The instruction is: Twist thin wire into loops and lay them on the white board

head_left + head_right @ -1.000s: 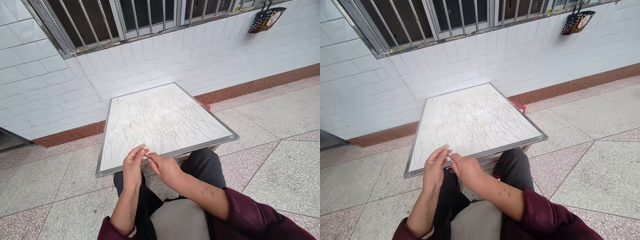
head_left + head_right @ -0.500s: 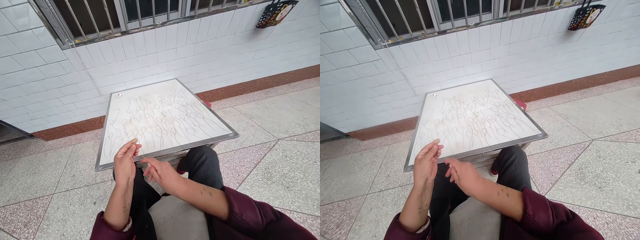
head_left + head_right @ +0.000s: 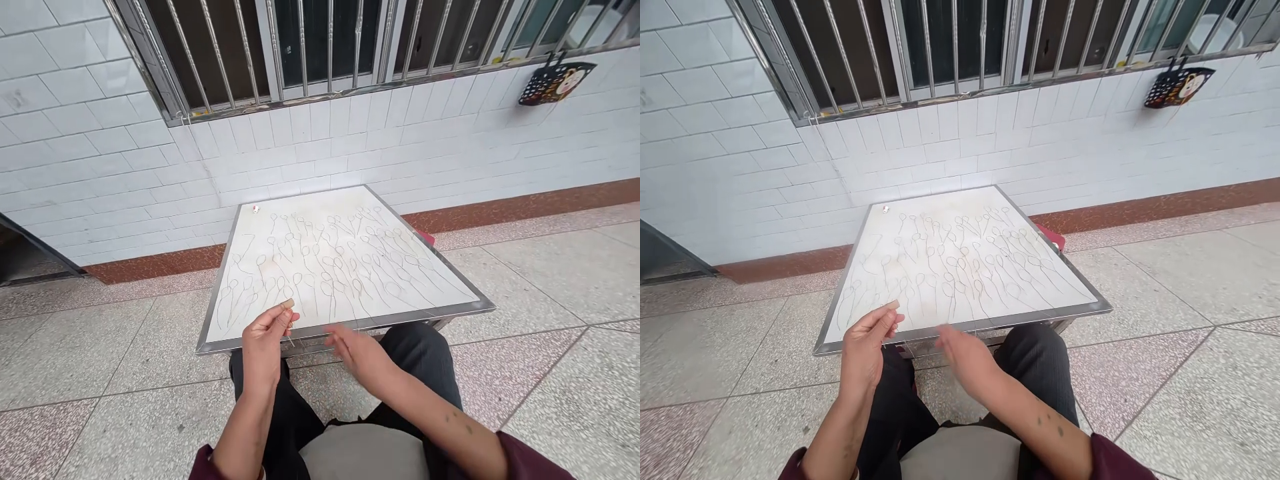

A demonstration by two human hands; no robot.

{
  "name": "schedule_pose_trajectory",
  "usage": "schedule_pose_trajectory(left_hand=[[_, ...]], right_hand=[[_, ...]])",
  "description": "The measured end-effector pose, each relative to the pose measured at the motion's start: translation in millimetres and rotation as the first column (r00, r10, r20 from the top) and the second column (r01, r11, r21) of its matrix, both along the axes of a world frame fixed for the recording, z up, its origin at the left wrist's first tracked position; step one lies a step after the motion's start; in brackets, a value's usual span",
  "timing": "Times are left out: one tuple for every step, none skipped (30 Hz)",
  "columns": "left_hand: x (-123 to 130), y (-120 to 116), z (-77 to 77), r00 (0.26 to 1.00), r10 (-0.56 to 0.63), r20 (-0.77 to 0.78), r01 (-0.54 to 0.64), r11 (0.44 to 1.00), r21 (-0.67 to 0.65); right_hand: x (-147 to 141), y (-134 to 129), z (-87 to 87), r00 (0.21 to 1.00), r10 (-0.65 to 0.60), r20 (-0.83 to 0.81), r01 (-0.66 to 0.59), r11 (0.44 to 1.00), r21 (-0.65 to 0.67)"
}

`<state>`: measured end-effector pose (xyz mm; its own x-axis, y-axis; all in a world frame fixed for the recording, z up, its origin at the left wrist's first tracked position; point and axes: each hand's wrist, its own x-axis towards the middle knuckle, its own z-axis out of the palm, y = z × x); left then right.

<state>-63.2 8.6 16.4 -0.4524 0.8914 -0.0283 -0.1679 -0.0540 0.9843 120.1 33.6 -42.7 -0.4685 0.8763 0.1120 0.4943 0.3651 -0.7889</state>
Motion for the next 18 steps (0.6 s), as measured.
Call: schedule_pose_trajectory(left_hand=[[4, -2, 0.1, 0.998, -0.02, -0.061, 0.02, 1.0, -0.011], [8, -4, 0.2, 0.989, -0.047, -0.138, 0.044, 0.999, -0.024], [12, -6, 0.0, 0.97, -0.073, -0.23, 0.067, 0.997, -0.033], [16, -8, -0.4, 0.94, -0.092, -0.328, 0.084, 0.996, -0.038], [19, -10, -1.1, 0.903, -0.094, -0.42, 0.089, 0.996, -0.031], [22, -12, -2.2, 0.86, -0.08, -0.504, 0.086, 0.996, -0.013], [23, -13, -3.4, 0.816, -0.055, -0.575, 0.075, 0.997, 0.012], [24, -15, -4.7, 0.78, -0.029, -0.625, 0.064, 0.997, 0.034], [23, -15, -5.8, 0.758, -0.01, -0.652, 0.055, 0.997, 0.049], [23, -16, -6.5, 0.751, -0.001, -0.66, 0.048, 0.997, 0.053], [22, -16, -6.7, 0.755, -0.002, -0.655, 0.045, 0.998, 0.048], [22, -16, -6.4, 0.766, -0.011, -0.642, 0.045, 0.998, 0.036], [21, -16, -5.8, 0.785, -0.021, -0.619, 0.044, 0.999, 0.021], [21, -15, -4.9, 0.808, -0.045, -0.588, 0.054, 0.999, -0.001], [22, -15, -3.9, 0.831, -0.076, -0.55, 0.073, 0.997, -0.027], [23, -14, -3.2, 0.852, -0.11, -0.512, 0.096, 0.994, -0.053], [24, -14, -2.7, 0.868, -0.148, -0.475, 0.126, 0.989, -0.078], [25, -14, -2.5, 0.877, -0.189, -0.442, 0.161, 0.982, -0.101]], right_hand=[[-2, 3, 10.6, 0.997, -0.057, -0.058, 0.059, 0.998, 0.034], [-6, 6, 22.3, 0.99, -0.094, -0.107, 0.101, 0.993, 0.066], [-10, 8, 34.0, 0.977, -0.091, -0.193, 0.112, 0.988, 0.102], [-14, 10, 44.7, 0.967, -0.061, -0.246, 0.097, 0.986, 0.135], [-18, 12, 53.4, 0.962, -0.04, -0.269, 0.086, 0.983, 0.165], [-20, 12, 59.7, 0.962, -0.029, -0.273, 0.083, 0.979, 0.186], [-22, 12, 63.5, 0.959, -0.027, -0.281, 0.083, 0.978, 0.193], [-23, 12, 64.8, 0.956, -0.025, -0.292, 0.083, 0.979, 0.188], [-23, 11, 64.3, 0.952, -0.026, -0.305, 0.083, 0.981, 0.175], [-22, 11, 62.4, 0.946, -0.029, -0.324, 0.083, 0.985, 0.153], [-21, 10, 59.8, 0.94, -0.028, -0.341, 0.077, 0.988, 0.131], [-20, 9, 57.0, 0.935, -0.024, -0.355, 0.068, 0.991, 0.111], [-20, 9, 54.4, 0.931, -0.015, -0.365, 0.057, 0.993, 0.102], [-19, 10, 52.2, 0.928, -0.004, -0.374, 0.046, 0.993, 0.105], [-19, 10, 50.5, 0.925, 0.009, -0.38, 0.039, 0.992, 0.118], [-19, 11, 49.4, 0.924, 0.021, -0.381, 0.035, 0.99, 0.139], [-19, 12, 48.7, 0.925, 0.028, -0.38, 0.036, 0.986, 0.16], [-20, 13, 48.3, 0.926, 0.029, -0.377, 0.041, 0.983, 0.178]])
